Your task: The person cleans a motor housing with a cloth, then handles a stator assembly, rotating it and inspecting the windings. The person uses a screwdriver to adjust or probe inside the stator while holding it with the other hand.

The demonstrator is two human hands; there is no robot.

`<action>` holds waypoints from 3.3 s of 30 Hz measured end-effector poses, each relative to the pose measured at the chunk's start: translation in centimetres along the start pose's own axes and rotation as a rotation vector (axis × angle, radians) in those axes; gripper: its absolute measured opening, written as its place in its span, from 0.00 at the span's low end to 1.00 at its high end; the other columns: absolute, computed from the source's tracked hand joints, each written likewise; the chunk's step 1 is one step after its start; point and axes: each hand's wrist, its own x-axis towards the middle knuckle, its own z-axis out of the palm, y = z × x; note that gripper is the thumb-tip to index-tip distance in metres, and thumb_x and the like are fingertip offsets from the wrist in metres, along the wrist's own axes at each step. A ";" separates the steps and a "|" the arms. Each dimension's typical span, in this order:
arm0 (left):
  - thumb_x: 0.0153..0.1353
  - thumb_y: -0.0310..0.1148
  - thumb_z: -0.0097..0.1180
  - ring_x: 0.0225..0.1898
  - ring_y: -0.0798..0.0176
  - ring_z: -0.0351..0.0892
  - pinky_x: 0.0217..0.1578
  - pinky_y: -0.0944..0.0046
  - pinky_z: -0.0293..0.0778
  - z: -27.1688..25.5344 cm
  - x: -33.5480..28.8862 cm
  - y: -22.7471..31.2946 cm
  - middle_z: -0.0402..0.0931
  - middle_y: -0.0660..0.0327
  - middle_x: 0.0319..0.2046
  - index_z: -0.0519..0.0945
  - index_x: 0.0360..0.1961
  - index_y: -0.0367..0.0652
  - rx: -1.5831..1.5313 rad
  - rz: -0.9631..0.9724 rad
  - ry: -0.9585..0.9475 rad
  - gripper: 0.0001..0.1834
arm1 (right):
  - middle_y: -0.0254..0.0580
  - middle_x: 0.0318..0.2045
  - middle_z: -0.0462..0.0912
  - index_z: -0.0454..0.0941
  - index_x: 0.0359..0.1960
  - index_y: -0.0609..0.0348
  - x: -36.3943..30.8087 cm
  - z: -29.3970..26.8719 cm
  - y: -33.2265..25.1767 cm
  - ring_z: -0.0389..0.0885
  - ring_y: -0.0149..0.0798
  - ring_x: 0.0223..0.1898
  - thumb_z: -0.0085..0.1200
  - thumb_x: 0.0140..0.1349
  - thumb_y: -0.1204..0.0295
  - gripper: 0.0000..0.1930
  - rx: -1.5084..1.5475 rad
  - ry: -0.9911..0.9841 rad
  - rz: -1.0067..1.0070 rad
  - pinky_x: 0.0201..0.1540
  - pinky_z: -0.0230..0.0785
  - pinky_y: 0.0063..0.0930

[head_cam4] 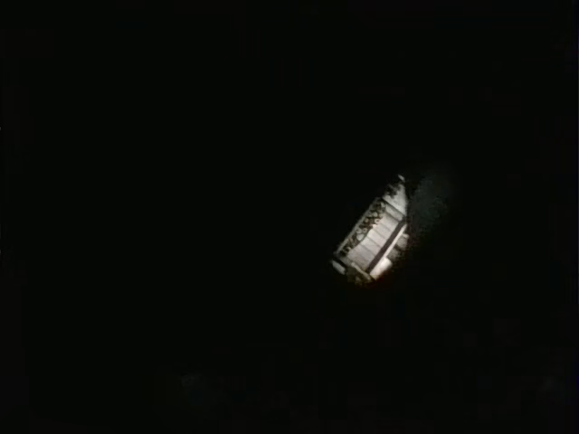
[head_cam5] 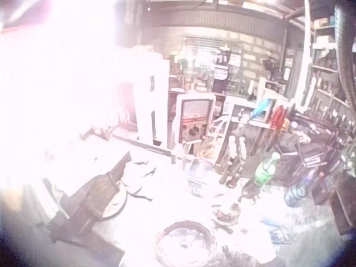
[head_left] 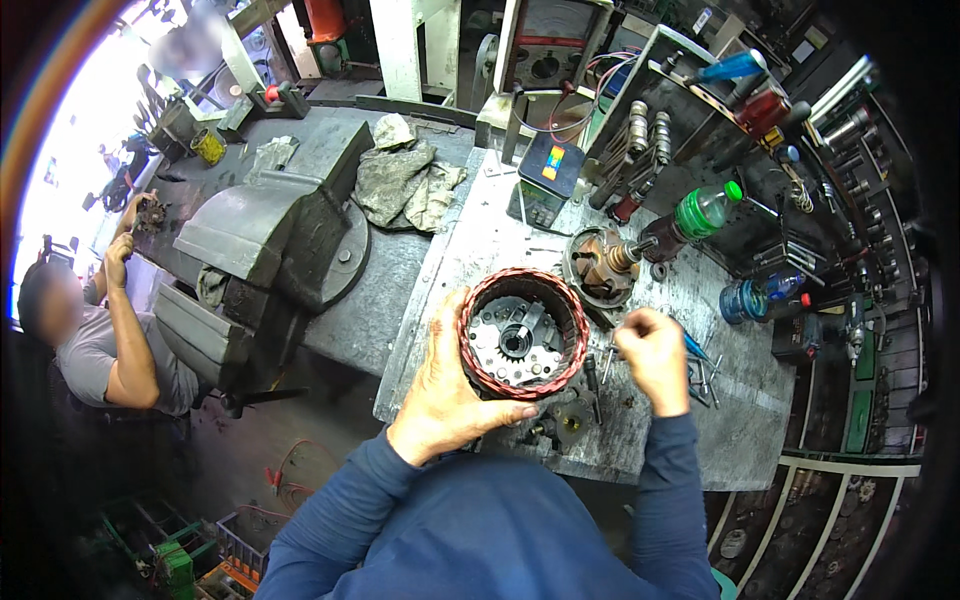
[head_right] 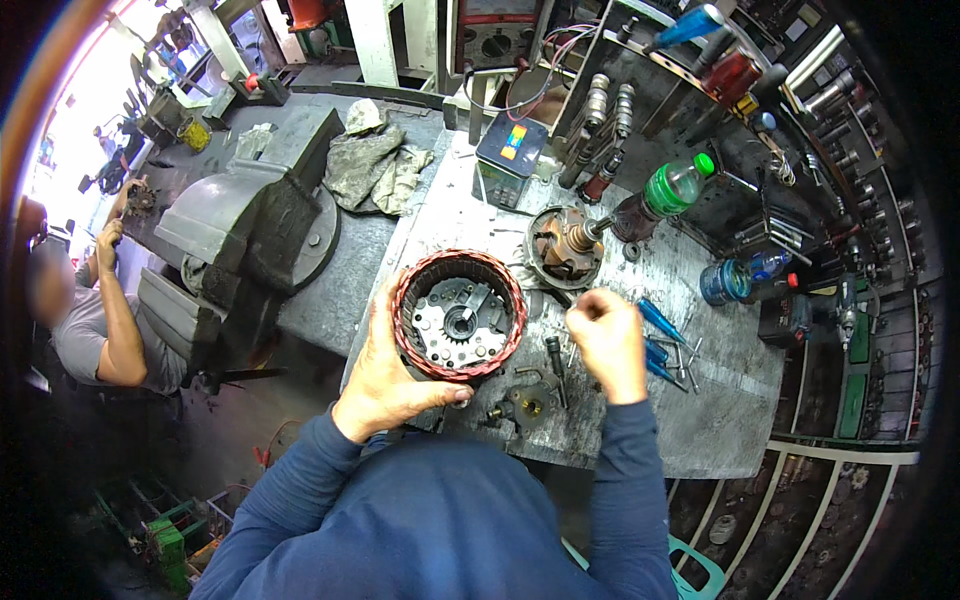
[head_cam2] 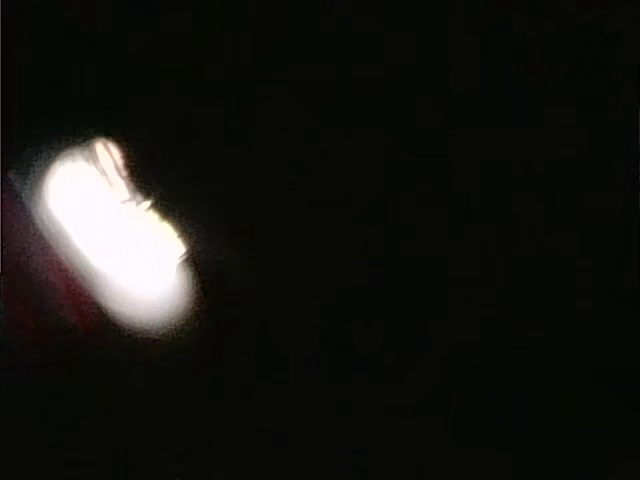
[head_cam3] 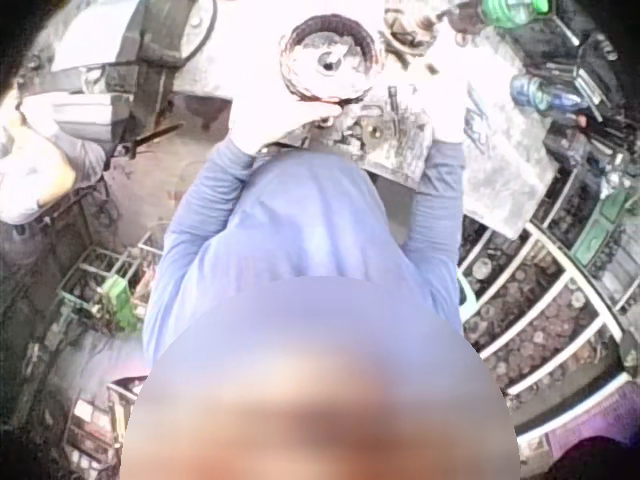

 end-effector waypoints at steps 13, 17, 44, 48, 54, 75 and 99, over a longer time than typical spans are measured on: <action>0.48 0.46 0.85 0.82 0.36 0.54 0.80 0.45 0.55 -4.1 0.8 -1.8 0.54 0.36 0.79 0.51 0.82 0.33 -0.071 0.204 -0.165 0.69 | 0.47 0.36 0.83 0.85 0.43 0.62 -1.6 5.5 -15.2 0.86 0.52 0.40 0.60 0.61 0.79 0.09 -0.806 -0.196 -0.784 0.45 0.81 0.45; 0.53 0.42 0.82 0.81 0.39 0.56 0.80 0.46 0.56 -6.1 0.6 -2.9 0.58 0.38 0.77 0.61 0.79 0.33 -0.196 0.112 -0.230 0.59 | 0.44 0.35 0.82 0.85 0.42 0.60 -2.1 6.9 -14.0 0.87 0.50 0.40 0.57 0.62 0.75 0.09 -0.943 -0.151 -0.727 0.43 0.83 0.42; 0.65 0.25 0.74 0.40 0.61 0.93 0.44 0.63 0.86 -10.0 1.6 2.8 0.93 0.52 0.39 0.91 0.43 0.32 -0.463 -0.098 -0.734 0.09 | 0.41 0.37 0.88 0.88 0.44 0.60 -13.6 5.6 -13.5 0.87 0.41 0.35 0.71 0.59 0.73 0.11 -0.162 -0.070 -0.833 0.36 0.78 0.33; 0.64 0.26 0.73 0.36 0.62 0.91 0.39 0.64 0.84 -7.9 0.0 4.4 0.92 0.52 0.36 0.90 0.40 0.31 -0.413 -0.031 -0.525 0.08 | 0.43 0.35 0.89 0.89 0.44 0.63 -9.6 -2.1 -7.3 0.88 0.39 0.34 0.71 0.64 0.73 0.09 -0.029 -0.030 -0.463 0.39 0.80 0.32; 0.62 0.28 0.73 0.33 0.63 0.89 0.39 0.66 0.82 -5.2 -3.0 5.9 0.89 0.52 0.34 0.88 0.37 0.29 -0.386 -0.203 -0.265 0.10 | 0.54 0.44 0.90 0.89 0.44 0.61 3.0 -8.3 11.6 0.85 0.60 0.50 0.64 0.63 0.72 0.10 -0.746 0.298 0.006 0.55 0.77 0.52; 0.71 0.18 0.65 0.52 0.55 0.91 0.51 0.59 0.89 -3.0 0.5 7.1 0.89 0.46 0.48 0.81 0.56 0.29 -0.838 -0.241 -0.100 0.15 | 0.54 0.55 0.81 0.64 0.73 0.61 -8.5 -11.1 -6.4 0.88 0.50 0.54 0.59 0.77 0.74 0.27 0.893 0.128 -0.627 0.60 0.87 0.42; 0.69 0.21 0.66 0.43 0.63 0.93 0.47 0.64 0.85 -5.6 2.6 7.5 0.92 0.52 0.40 0.88 0.54 0.33 -0.026 0.104 -0.244 0.13 | 0.45 0.50 0.84 0.70 0.66 0.64 -7.0 -6.4 -10.1 0.86 0.35 0.47 0.61 0.76 0.74 0.22 0.715 0.088 -0.345 0.51 0.86 0.32</action>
